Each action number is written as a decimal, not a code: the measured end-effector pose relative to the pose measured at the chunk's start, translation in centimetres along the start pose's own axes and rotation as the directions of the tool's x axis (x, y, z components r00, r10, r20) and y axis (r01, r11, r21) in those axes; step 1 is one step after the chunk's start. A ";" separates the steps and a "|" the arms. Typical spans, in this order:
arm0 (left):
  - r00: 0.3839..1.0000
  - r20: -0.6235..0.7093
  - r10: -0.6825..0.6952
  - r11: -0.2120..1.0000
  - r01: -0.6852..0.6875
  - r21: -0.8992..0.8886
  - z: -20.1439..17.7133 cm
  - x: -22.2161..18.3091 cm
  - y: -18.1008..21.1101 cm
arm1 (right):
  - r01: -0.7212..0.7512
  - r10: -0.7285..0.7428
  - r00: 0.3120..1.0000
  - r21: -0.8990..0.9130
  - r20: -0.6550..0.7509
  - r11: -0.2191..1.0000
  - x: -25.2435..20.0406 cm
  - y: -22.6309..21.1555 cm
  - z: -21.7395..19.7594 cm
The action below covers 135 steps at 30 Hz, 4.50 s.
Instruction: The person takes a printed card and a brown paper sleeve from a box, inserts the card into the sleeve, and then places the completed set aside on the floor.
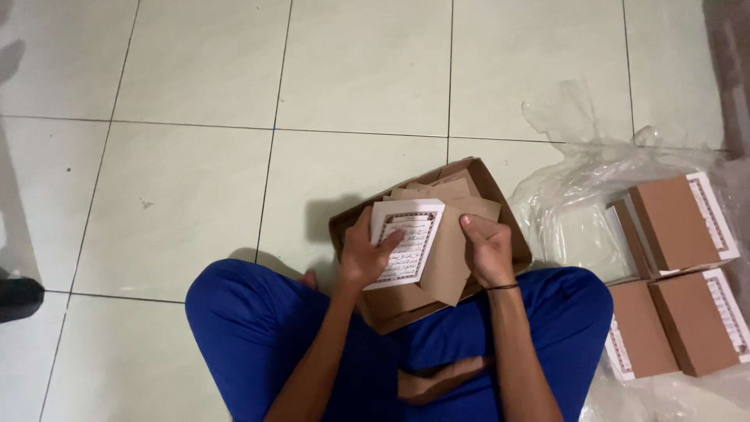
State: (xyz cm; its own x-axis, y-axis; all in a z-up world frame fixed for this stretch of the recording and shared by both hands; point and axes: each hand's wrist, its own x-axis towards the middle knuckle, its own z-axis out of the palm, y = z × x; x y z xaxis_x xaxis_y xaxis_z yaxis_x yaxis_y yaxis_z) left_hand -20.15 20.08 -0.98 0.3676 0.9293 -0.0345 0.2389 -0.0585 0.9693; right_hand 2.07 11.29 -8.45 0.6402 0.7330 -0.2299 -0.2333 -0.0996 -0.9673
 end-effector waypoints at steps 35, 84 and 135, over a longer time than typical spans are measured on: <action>0.989 -0.140 -0.044 0.999 0.041 -0.027 -0.7 -0.2 0.2 | -0.180 0.164 0.977 0.113 0.134 0.977 -3.1 -5.0 3.2; 0.986 -0.124 -0.115 0.983 0.094 -0.160 -1.6 0.0 0.1 | -0.147 0.139 0.971 0.025 0.196 0.989 -2.6 -2.7 2.2; 0.917 -0.357 -0.181 0.953 0.073 -0.296 -2.3 0.8 -1.7 | 0.155 -0.135 0.986 -0.245 0.098 0.957 -2.9 4.0 3.0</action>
State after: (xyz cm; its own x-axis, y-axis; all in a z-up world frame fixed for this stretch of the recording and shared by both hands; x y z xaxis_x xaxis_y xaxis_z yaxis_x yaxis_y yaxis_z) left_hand -22.27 21.79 -2.07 -0.0270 0.9924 -0.1201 -0.0113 0.1198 0.9927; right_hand -2.95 10.80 -11.32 0.5913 0.8019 -0.0860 0.0555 -0.1468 -0.9876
